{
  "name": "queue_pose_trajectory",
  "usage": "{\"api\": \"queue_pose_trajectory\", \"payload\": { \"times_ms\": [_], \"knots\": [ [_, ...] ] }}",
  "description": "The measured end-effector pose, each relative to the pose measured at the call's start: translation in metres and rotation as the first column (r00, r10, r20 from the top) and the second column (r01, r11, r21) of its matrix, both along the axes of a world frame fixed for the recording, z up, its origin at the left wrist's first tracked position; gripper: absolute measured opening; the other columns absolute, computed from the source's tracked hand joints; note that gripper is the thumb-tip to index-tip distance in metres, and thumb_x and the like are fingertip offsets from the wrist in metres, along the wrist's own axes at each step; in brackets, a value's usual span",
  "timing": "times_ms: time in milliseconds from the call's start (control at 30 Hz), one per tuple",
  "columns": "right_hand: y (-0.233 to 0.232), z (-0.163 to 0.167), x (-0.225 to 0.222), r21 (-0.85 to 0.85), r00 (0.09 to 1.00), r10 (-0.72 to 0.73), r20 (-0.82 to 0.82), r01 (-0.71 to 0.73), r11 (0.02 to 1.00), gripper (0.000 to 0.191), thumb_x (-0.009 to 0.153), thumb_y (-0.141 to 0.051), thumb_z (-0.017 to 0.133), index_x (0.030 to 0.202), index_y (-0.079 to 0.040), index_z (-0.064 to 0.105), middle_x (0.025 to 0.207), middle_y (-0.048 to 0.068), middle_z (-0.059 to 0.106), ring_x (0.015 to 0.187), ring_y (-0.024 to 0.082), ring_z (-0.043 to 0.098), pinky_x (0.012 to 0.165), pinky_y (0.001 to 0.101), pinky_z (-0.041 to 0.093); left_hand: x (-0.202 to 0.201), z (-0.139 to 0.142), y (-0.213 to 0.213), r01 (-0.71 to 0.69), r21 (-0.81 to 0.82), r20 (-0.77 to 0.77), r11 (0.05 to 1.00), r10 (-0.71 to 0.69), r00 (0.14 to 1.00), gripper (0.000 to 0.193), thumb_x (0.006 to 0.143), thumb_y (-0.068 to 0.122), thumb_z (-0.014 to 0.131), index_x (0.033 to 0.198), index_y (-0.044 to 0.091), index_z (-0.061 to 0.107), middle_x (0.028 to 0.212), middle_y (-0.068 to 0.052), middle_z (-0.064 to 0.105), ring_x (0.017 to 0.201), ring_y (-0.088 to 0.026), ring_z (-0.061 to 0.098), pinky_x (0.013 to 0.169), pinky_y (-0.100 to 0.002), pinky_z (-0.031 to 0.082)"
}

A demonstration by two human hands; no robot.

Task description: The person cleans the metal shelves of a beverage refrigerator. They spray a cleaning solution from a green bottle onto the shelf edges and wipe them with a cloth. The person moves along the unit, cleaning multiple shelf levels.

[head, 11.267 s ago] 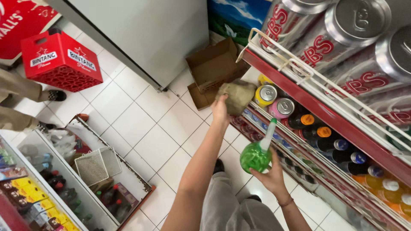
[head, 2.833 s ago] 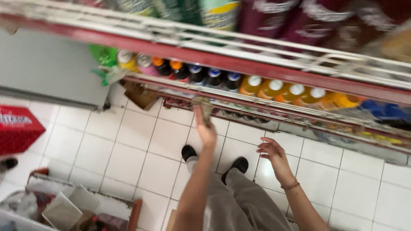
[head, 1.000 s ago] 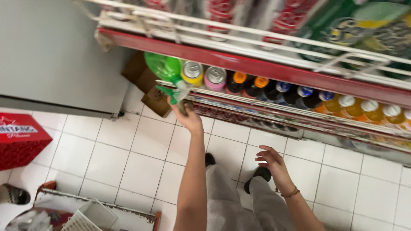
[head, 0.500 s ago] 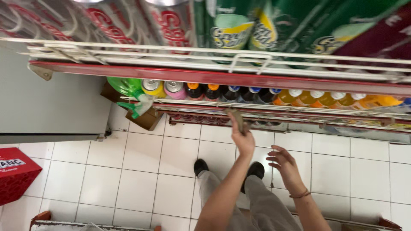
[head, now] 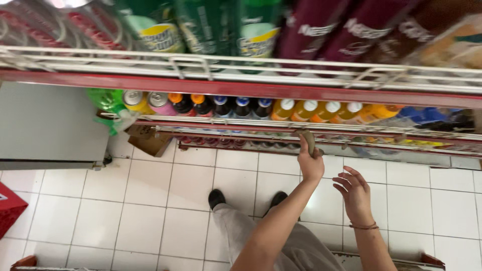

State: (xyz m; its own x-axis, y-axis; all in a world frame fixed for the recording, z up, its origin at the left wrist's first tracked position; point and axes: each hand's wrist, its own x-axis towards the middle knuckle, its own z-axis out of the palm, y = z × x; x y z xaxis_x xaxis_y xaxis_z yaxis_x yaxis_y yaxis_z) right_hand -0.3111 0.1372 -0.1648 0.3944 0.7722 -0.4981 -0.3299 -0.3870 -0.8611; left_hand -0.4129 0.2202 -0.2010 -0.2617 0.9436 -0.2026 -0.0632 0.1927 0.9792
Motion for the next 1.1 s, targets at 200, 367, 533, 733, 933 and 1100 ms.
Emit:
{"api": "queue_pose_trajectory", "payload": {
  "times_ms": [200,367,533,733,933,1100],
  "knots": [
    [-0.011,0.015,0.077,0.02,0.997,-0.071,0.015,0.07,0.997,0.029,0.104,-0.012,0.047,0.129,-0.002,0.057,0.105,0.009,0.063,0.098,0.023,0.067,0.088,0.0385,0.055,0.084,0.023,-0.004,0.148,-0.059,0.041,0.987,-0.146,0.988,0.071,0.092,0.001,0.054,0.159,0.003,0.031,0.114,-0.024,0.071,0.095,-0.032,0.071,0.084,-0.034,0.054],
    [-0.026,0.017,0.131,0.039,0.988,-0.15,-0.019,0.151,0.988,0.031,0.103,-0.013,0.044,0.13,-0.003,0.057,0.105,0.008,0.064,0.098,0.022,0.067,0.087,0.0375,0.055,0.161,0.025,0.001,0.25,0.021,-0.108,0.968,-0.246,0.963,0.065,0.089,0.003,0.062,0.151,-0.001,0.045,0.12,-0.028,0.069,0.11,-0.037,0.069,0.092,-0.04,0.054],
    [-0.052,0.014,0.178,0.019,0.962,-0.268,-0.043,0.269,0.963,0.031,0.103,-0.012,0.045,0.13,-0.002,0.057,0.105,0.009,0.063,0.096,0.023,0.067,0.085,0.0371,0.054,0.227,0.015,0.01,0.27,0.168,-0.26,0.948,-0.222,0.94,0.057,0.084,0.004,0.068,0.139,-0.003,0.057,0.121,-0.029,0.068,0.11,-0.044,0.067,0.092,-0.043,0.054],
    [-0.072,0.001,0.216,-0.011,0.935,-0.352,-0.036,0.352,0.936,0.034,0.103,-0.015,0.047,0.133,-0.002,0.057,0.108,0.008,0.063,0.101,0.022,0.064,0.089,0.0378,0.053,0.266,0.017,0.011,0.548,-0.177,0.142,0.817,-0.53,0.836,0.049,0.087,0.007,0.067,0.136,0.005,0.064,0.106,-0.021,0.076,0.093,-0.031,0.073,0.082,-0.04,0.057],
    [-0.058,-0.015,0.227,-0.014,0.938,-0.246,-0.243,0.25,0.968,0.05,0.099,-0.035,0.044,0.144,-0.016,0.052,0.137,-0.001,0.061,0.128,0.021,0.054,0.101,0.0456,0.049,0.225,0.029,-0.006,0.739,-0.151,0.83,0.657,-0.322,0.456,0.049,0.09,0.005,0.056,0.139,0.006,0.058,0.125,-0.009,0.067,0.11,-0.021,0.068,0.095,-0.039,0.055],
    [-0.048,-0.022,0.213,0.334,0.745,0.196,-0.637,0.038,0.942,0.05,0.099,-0.037,0.054,0.139,-0.007,0.054,0.137,0.009,0.063,0.128,0.028,0.057,0.097,0.0578,0.052,0.148,0.04,-0.03,0.675,-0.026,0.483,0.737,-0.582,0.654,0.046,0.089,0.014,0.058,0.134,0.002,0.06,0.124,-0.009,0.067,0.117,-0.018,0.06,0.103,-0.035,0.043]
  ]
}}
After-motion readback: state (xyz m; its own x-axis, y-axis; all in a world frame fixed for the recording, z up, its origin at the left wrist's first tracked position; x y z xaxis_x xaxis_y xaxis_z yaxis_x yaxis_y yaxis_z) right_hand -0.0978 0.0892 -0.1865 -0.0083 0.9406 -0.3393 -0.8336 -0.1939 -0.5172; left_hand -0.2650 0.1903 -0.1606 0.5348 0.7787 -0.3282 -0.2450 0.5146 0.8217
